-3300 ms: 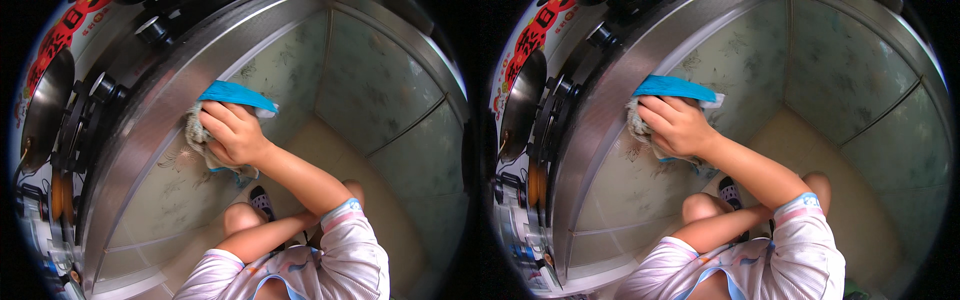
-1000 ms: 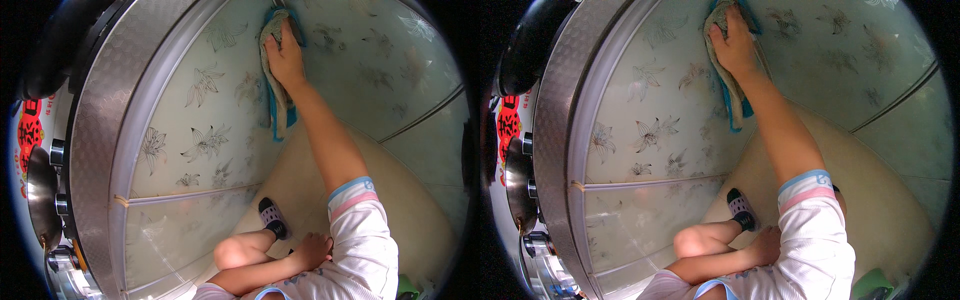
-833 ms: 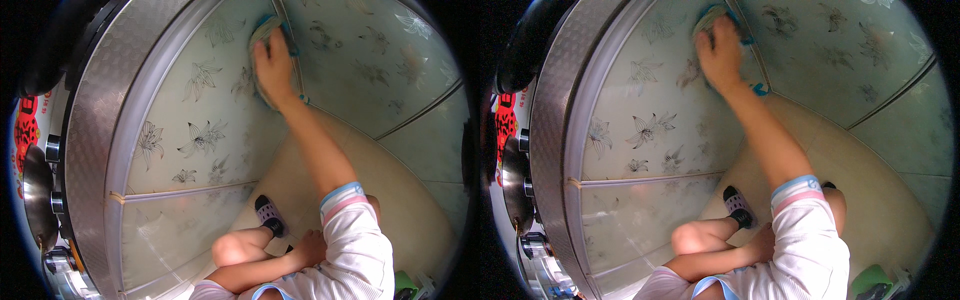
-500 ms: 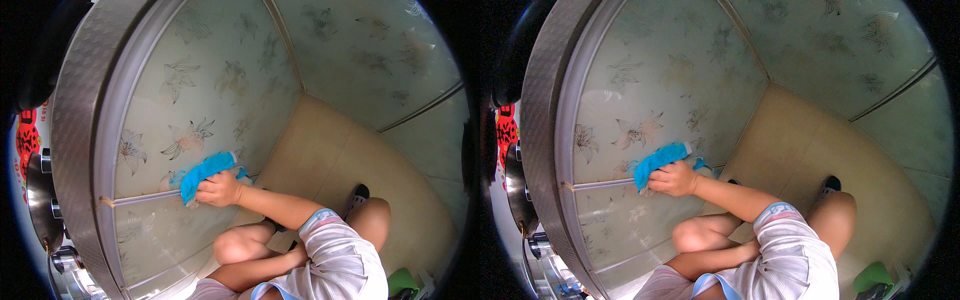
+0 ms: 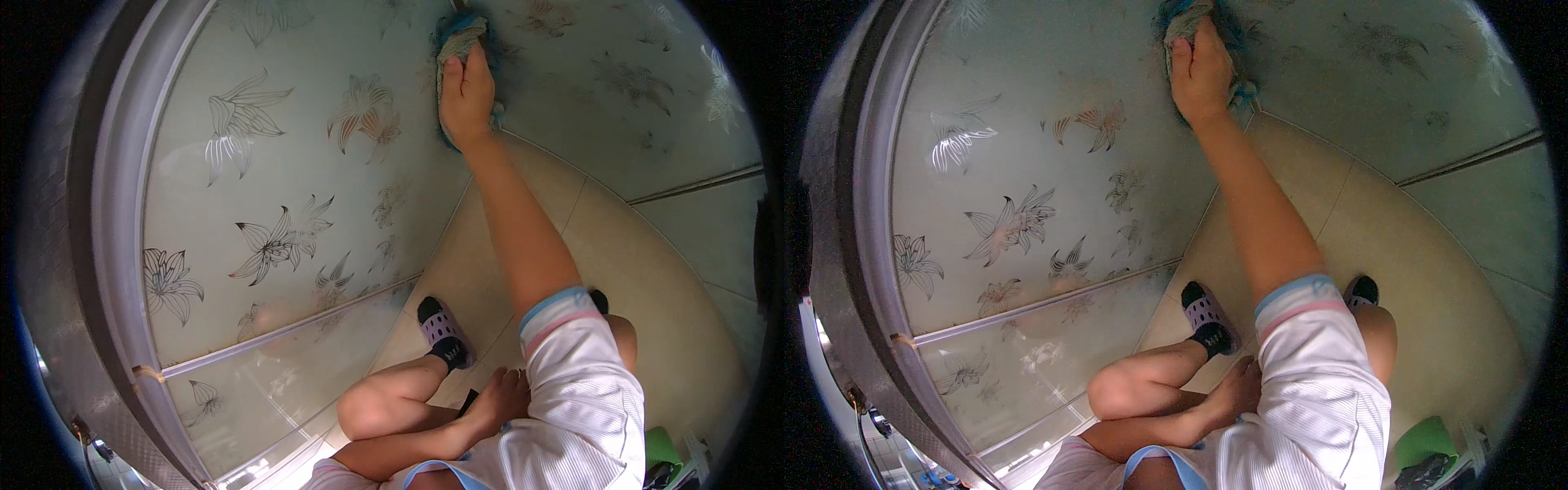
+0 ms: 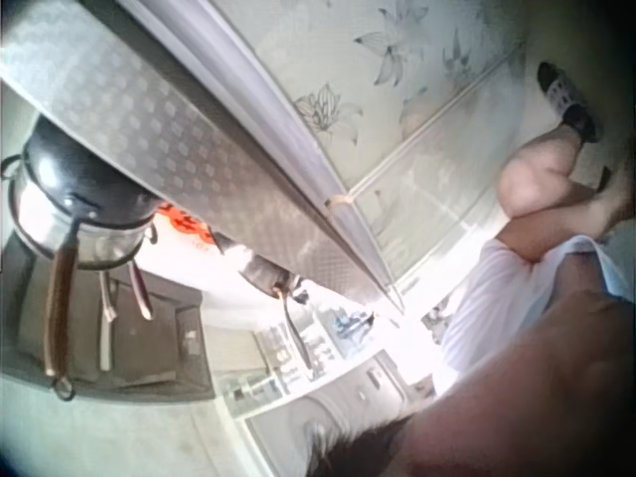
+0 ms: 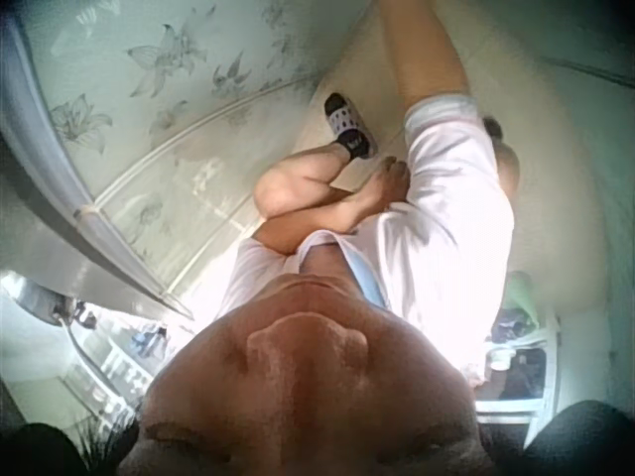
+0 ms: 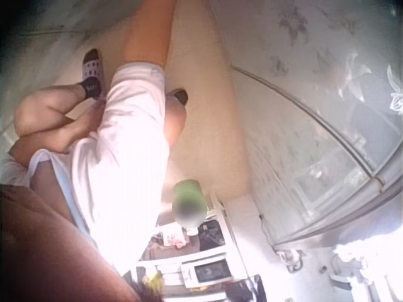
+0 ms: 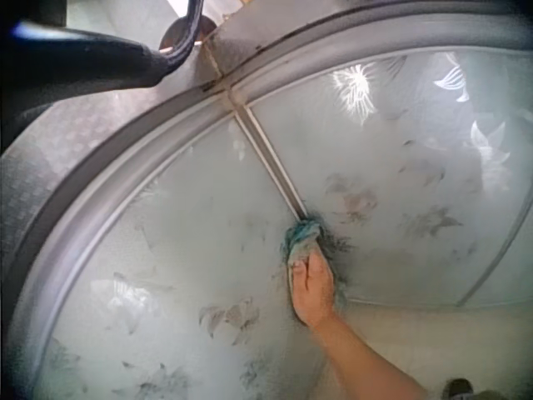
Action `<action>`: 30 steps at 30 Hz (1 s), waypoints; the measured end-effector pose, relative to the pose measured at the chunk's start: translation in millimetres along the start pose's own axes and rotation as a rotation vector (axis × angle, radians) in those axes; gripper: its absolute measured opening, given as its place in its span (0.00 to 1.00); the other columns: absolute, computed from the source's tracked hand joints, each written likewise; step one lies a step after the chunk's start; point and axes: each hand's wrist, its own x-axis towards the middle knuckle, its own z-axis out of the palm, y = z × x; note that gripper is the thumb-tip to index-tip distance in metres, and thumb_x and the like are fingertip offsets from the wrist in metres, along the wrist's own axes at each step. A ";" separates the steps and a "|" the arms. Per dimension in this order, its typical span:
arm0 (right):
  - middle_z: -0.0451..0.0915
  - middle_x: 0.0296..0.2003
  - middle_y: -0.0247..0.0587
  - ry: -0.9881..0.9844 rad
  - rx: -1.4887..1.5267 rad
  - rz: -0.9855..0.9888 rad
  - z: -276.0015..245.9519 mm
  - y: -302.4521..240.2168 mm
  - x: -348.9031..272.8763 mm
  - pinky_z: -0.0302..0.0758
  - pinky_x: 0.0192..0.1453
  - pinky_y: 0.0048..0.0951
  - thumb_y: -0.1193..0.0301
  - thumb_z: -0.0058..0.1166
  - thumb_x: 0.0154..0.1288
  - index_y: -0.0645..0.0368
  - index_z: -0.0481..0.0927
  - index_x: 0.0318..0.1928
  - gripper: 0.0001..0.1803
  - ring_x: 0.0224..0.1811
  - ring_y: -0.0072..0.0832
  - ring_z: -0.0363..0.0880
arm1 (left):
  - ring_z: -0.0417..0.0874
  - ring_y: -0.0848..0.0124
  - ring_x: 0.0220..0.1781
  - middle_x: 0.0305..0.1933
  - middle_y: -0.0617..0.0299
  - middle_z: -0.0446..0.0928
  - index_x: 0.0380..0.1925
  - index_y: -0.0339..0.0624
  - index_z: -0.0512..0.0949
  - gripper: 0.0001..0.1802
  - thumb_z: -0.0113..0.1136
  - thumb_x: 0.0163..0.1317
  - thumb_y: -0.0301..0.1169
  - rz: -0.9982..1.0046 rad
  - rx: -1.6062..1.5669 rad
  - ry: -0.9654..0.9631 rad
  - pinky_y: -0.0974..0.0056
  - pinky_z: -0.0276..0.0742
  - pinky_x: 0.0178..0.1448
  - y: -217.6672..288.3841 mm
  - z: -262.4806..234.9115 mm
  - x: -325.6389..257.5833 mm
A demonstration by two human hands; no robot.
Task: The person sits on the floor and wipes a patterned wall with a blue cloth. They clean the lower sections of the wall, moving the cloth in circular and back-and-forth motions.
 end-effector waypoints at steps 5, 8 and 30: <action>0.78 0.51 0.64 -0.397 0.024 0.536 -21.6 -52.4 -72.2 0.75 0.56 0.48 0.65 0.50 0.72 0.68 0.71 0.61 0.24 0.53 0.58 0.78 | 0.75 0.55 0.59 0.54 0.50 0.77 0.52 0.41 0.79 0.22 0.64 0.55 0.32 -0.486 -0.714 -0.024 0.53 0.68 0.66 2.5 30.8 -1.1; 0.75 0.53 0.68 -0.484 -0.115 0.211 -41.0 -121.4 -184.9 0.62 0.71 0.60 0.65 0.60 0.54 0.70 0.76 0.51 0.27 0.57 0.61 0.73 | 0.74 0.59 0.64 0.62 0.49 0.77 0.59 0.34 0.74 0.26 0.66 0.62 0.30 -1.057 -1.651 -0.062 0.58 0.71 0.66 7.8 -11.1 14.0; 0.78 0.39 0.51 -0.065 0.005 0.399 -25.9 57.5 -108.6 0.75 0.46 0.38 0.66 0.46 0.77 0.65 0.72 0.51 0.14 0.40 0.43 0.78 | 0.72 0.58 0.67 0.58 0.55 0.76 0.59 0.40 0.75 0.25 0.52 0.62 0.35 0.053 0.370 -0.345 0.51 0.60 0.75 -28.8 -39.8 10.8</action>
